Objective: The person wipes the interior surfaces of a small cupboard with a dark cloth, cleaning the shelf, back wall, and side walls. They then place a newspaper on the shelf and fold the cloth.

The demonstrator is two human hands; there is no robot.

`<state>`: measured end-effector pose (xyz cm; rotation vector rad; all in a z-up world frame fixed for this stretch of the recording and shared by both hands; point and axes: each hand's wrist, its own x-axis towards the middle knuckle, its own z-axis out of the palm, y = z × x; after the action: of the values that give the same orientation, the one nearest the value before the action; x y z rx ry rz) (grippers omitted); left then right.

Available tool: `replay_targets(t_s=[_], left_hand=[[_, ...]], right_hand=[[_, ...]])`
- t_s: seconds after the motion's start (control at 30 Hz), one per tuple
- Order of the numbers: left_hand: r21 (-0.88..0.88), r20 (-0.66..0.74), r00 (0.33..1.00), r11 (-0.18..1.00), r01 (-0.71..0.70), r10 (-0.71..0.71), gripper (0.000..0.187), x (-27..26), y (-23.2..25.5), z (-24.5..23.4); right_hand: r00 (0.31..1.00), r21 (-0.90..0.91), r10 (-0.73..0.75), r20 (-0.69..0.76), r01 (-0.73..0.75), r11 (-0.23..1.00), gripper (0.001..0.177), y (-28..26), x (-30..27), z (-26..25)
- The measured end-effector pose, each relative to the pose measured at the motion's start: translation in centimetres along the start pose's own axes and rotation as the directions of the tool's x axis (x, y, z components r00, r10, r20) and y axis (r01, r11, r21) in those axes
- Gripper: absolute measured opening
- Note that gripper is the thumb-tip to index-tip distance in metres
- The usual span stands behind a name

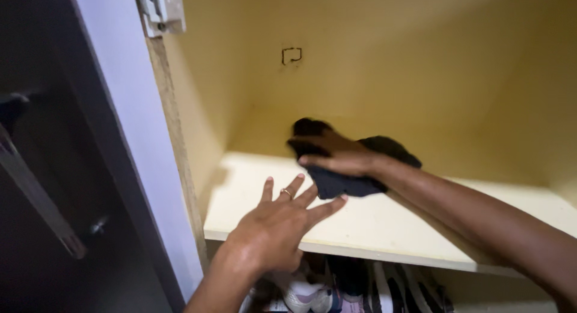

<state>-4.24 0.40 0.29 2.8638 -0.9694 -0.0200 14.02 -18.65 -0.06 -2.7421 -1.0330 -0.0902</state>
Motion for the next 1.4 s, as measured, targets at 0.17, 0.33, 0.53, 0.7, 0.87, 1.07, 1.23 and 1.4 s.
replay_targets(t_s=[0.17, 0.33, 0.53, 0.7, 0.87, 1.07, 1.23, 1.4], left_hand=[[-0.013, -0.033, 0.999, 0.999, -0.033, 0.033, 0.109, -1.0, -0.1, 0.4], [-0.075, -0.054, 0.996, 0.995, -0.072, 0.068, 0.091, -1.6, -0.9, 0.2], [-0.328, -0.358, 0.914, 0.942, 0.069, -0.192, 0.113, -1.0, -1.5, 1.6], [-0.261, -0.732, 0.616, 0.955, 0.143, -0.292, 0.111, -1.4, -0.8, 3.0], [-0.474, -0.703, 0.546, 0.873, 0.119, -0.456, 0.106, -1.7, -1.0, 2.7], [-0.487, -0.507, 0.669, 0.821, 0.298, -0.544, 0.100, -1.0, -0.9, 2.8], [-0.135, -0.247, 0.819, 0.856, 0.499, -0.517, 0.105, 0.1, -0.1, 3.0], [-0.099, -0.180, 0.827, 0.846, 0.524, -0.533, 0.098, 0.6, 0.1, 3.1]], right_hand=[[0.976, 0.174, -0.202, 0.079, 0.186, 0.967, 0.065, -3.1, -0.9, 0.0], [0.982, 0.029, -0.188, 0.012, 0.187, 0.982, 0.061, -0.1, 3.6, 0.9], [0.965, -0.082, -0.262, 0.012, 0.262, 0.961, 0.068, 2.5, 9.6, 4.6], [0.935, 0.436, -0.355, -0.009, 0.324, 0.840, 0.068, -1.6, 6.6, 6.9], [0.896, 0.359, -0.436, -0.084, 0.435, 0.826, 0.070, -7.9, 0.5, 5.9], [0.899, 0.099, -0.434, -0.055, 0.437, 0.894, 0.066, -9.6, -8.1, 1.9], [0.997, 0.091, -0.080, -0.011, 0.080, 0.993, 0.067, -4.7, -15.5, -1.0], [0.927, -0.027, 0.371, -0.059, -0.373, 0.927, 0.071, 4.1, -21.9, -3.9]])
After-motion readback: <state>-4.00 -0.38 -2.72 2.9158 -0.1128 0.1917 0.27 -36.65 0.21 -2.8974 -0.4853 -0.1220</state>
